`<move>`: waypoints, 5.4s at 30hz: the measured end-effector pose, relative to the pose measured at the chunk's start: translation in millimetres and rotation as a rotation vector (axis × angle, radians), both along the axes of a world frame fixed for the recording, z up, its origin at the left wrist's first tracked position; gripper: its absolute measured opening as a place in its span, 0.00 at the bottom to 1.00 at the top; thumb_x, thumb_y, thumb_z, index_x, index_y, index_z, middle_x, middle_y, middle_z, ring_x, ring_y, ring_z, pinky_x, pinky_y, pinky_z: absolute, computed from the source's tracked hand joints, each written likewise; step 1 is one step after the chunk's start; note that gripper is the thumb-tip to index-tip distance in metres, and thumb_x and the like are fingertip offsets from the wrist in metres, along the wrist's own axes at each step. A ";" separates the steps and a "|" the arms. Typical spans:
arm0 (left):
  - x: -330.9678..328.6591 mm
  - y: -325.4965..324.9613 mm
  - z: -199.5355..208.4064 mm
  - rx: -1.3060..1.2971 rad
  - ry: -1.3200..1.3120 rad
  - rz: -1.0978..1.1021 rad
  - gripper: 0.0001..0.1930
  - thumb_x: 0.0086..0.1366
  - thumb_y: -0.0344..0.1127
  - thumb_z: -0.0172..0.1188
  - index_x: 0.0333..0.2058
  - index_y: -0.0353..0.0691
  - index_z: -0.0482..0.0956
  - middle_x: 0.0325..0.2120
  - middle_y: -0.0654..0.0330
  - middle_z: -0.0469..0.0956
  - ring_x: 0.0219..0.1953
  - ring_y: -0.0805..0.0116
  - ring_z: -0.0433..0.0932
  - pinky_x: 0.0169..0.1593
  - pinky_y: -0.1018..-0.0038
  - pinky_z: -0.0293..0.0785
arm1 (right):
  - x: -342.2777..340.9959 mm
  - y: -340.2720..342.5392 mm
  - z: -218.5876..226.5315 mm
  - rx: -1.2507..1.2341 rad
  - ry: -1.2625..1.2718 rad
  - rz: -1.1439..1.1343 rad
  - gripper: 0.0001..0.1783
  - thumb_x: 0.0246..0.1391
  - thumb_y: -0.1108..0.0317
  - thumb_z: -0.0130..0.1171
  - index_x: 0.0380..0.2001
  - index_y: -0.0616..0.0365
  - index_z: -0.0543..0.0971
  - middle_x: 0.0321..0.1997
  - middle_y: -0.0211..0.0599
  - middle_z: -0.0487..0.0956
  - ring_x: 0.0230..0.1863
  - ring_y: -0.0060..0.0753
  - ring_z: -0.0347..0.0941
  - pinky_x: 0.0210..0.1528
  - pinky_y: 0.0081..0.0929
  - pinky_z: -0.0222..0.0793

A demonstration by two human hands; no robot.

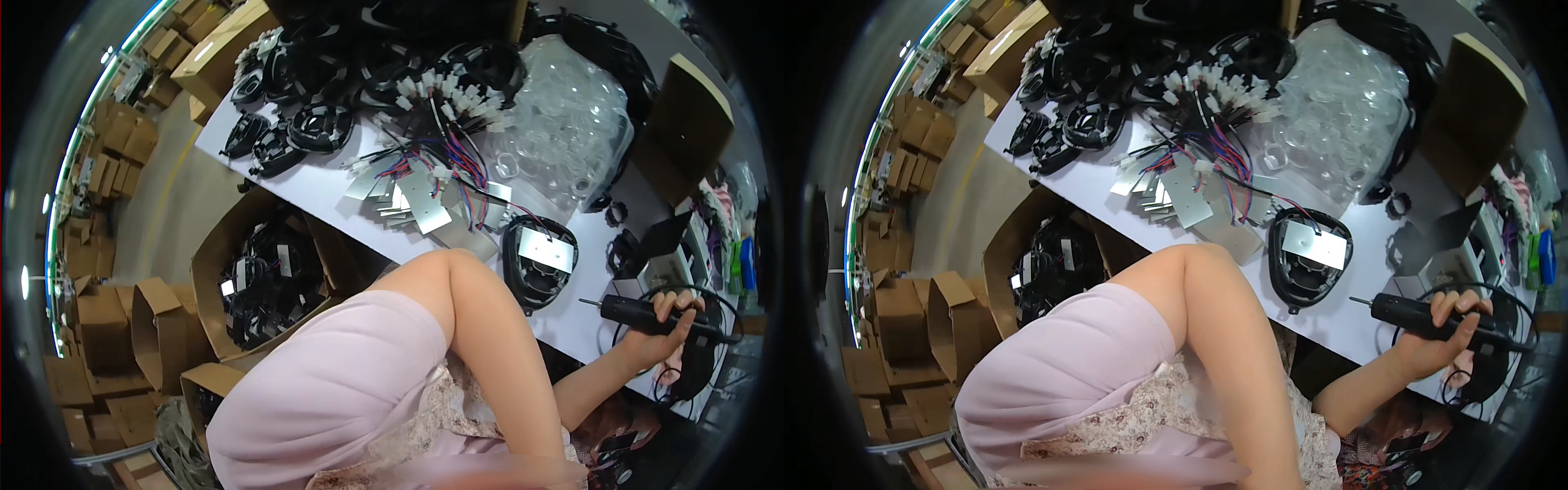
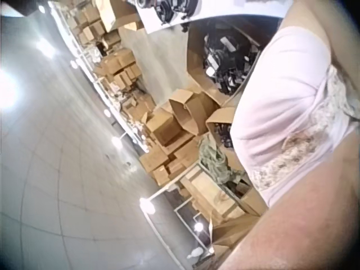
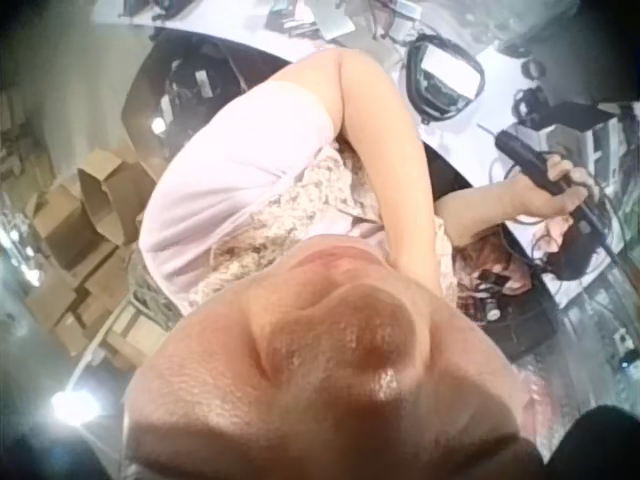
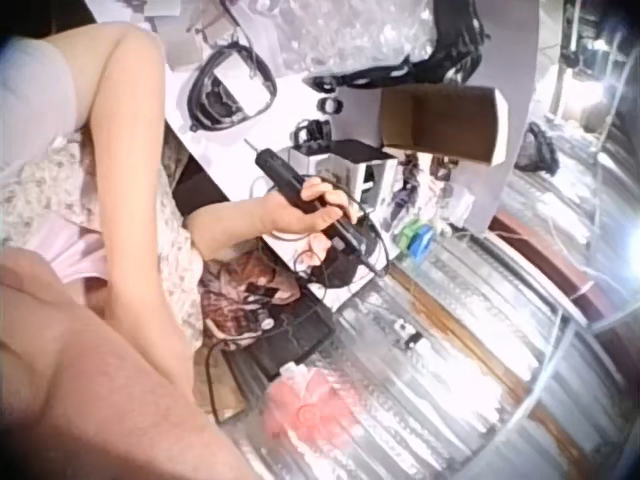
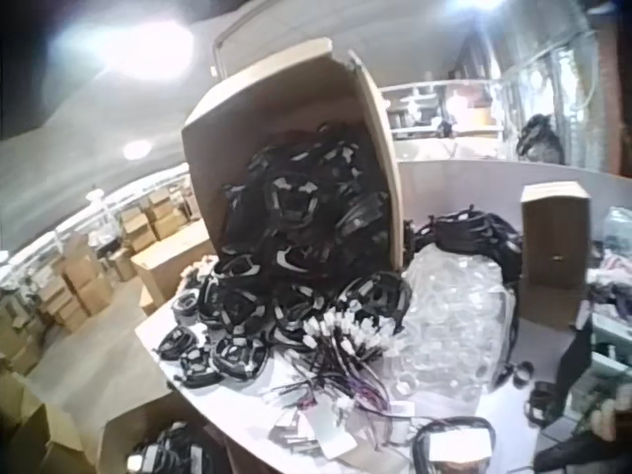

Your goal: The person assembles an electronic component by attaching a metal plate to a black plastic housing and securing it with an electric screwdriver.

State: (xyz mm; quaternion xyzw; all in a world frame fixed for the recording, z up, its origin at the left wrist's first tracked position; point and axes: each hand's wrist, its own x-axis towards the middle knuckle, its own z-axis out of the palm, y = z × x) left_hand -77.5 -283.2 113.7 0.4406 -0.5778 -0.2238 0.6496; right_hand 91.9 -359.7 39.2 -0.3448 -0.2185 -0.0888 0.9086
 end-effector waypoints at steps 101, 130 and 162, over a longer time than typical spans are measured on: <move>69.9 291.7 3.5 0.701 0.024 1.032 0.11 0.67 0.29 0.62 0.47 0.36 0.82 0.44 0.59 0.81 0.47 0.66 0.80 0.52 0.71 0.74 | 22.3 49.4 35.2 -0.996 0.361 0.099 0.24 0.50 0.66 0.71 0.48 0.64 0.76 0.29 0.33 0.77 0.21 0.26 0.77 0.25 0.22 0.69; 289.3 478.8 -59.9 1.324 -0.469 1.848 0.14 0.63 0.50 0.63 0.44 0.53 0.84 0.41 0.56 0.85 0.48 0.51 0.83 0.51 0.57 0.78 | 41.8 75.7 -0.5 -1.216 0.469 0.181 0.29 0.51 0.67 0.68 0.56 0.63 0.76 0.27 0.28 0.74 0.22 0.23 0.75 0.28 0.23 0.69; 174.4 213.9 -94.2 0.420 -0.976 0.810 0.10 0.56 0.33 0.63 0.38 0.43 0.82 0.39 0.60 0.81 0.43 0.55 0.79 0.46 0.62 0.77 | 44.4 57.0 -40.3 -1.371 0.447 0.219 0.22 0.49 0.61 0.72 0.43 0.64 0.79 0.29 0.31 0.78 0.20 0.21 0.73 0.23 0.22 0.68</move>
